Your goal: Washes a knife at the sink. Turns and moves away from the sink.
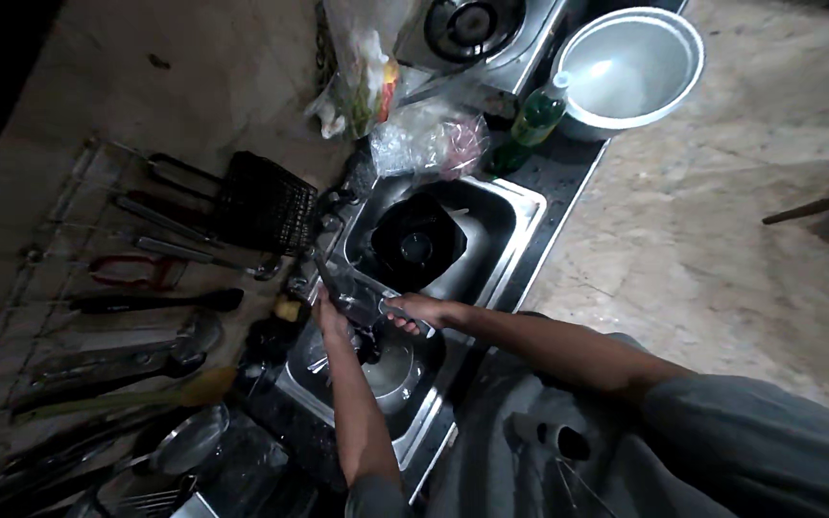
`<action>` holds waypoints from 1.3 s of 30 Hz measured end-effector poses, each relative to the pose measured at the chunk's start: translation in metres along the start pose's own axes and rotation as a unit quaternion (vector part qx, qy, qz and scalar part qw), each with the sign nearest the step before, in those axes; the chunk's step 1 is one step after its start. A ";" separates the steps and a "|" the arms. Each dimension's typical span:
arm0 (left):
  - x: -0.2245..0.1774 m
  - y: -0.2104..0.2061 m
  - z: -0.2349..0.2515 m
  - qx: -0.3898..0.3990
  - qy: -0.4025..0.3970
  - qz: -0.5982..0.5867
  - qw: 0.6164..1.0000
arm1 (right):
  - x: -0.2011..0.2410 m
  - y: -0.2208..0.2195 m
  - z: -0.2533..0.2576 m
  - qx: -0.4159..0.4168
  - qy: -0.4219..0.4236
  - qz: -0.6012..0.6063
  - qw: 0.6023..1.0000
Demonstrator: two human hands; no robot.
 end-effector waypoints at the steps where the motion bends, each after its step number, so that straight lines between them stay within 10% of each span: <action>1: 0.000 -0.002 0.001 -0.003 0.015 -0.022 1.000 | 0.000 0.000 -0.003 -0.001 0.003 -0.010 1.000; 21: 0.036 0.014 -0.061 0.184 0.082 -0.064 0.977 | 0.004 -0.008 0.017 -0.053 0.043 0.055 0.996; 39: 0.017 0.003 -0.025 0.014 0.058 -0.016 0.998 | -0.005 0.001 -0.027 -0.040 0.050 -0.037 0.997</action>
Point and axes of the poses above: each hand's wrist, its own z-axis towards the middle knuckle, its own y-axis out of the back of the hand, x = y × z, the point moved 3 cm from there along z, towards the middle knuckle, and after that the axes turned 8 degrees about -x, right-handed, at the moved point
